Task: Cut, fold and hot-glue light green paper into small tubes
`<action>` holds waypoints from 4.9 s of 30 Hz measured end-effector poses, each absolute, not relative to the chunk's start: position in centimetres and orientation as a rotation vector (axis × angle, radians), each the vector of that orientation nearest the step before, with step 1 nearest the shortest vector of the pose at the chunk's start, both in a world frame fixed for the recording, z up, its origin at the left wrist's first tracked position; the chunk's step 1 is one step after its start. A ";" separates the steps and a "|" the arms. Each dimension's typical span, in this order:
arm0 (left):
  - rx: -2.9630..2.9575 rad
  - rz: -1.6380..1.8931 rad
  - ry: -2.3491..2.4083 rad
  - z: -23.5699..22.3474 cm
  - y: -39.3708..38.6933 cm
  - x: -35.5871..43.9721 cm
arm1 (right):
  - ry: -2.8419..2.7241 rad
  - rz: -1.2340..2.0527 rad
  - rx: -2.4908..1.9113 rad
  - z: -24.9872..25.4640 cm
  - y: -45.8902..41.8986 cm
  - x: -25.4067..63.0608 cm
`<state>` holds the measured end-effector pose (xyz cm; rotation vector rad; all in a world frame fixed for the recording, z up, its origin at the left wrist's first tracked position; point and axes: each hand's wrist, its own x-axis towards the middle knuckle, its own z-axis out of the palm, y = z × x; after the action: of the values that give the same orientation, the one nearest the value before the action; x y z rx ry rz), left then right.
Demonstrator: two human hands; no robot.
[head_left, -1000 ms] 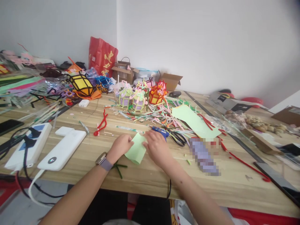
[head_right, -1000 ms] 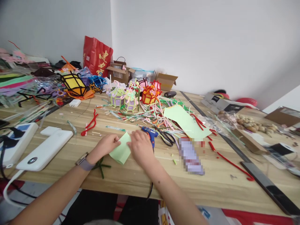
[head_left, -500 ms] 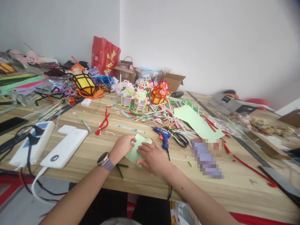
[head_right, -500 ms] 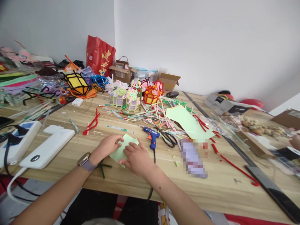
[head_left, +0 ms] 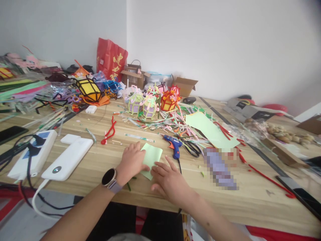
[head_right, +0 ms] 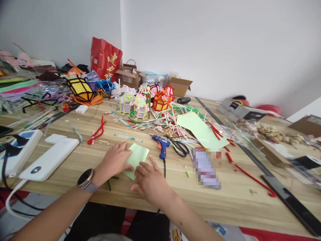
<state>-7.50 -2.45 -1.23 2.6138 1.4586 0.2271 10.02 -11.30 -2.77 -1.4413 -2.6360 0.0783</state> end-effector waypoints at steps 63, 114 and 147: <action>3.150 0.522 1.119 -7.5 -9.9 -9.0 | -2.706 -0.110 -1.811 -1.7 -5.8 12.4; 1.597 1.209 1.221 -0.1 0.3 -5.0 | -0.925 0.773 -1.136 -2.6 -1.9 17.4; 1.192 1.082 0.987 0.3 -0.3 -5.0 | -0.935 0.922 -1.226 -0.5 -4.2 14.8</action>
<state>-5.04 -0.33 0.28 1.1920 0.9866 1.0821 14.79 -4.24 -0.46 -1.2256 -0.9353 0.9217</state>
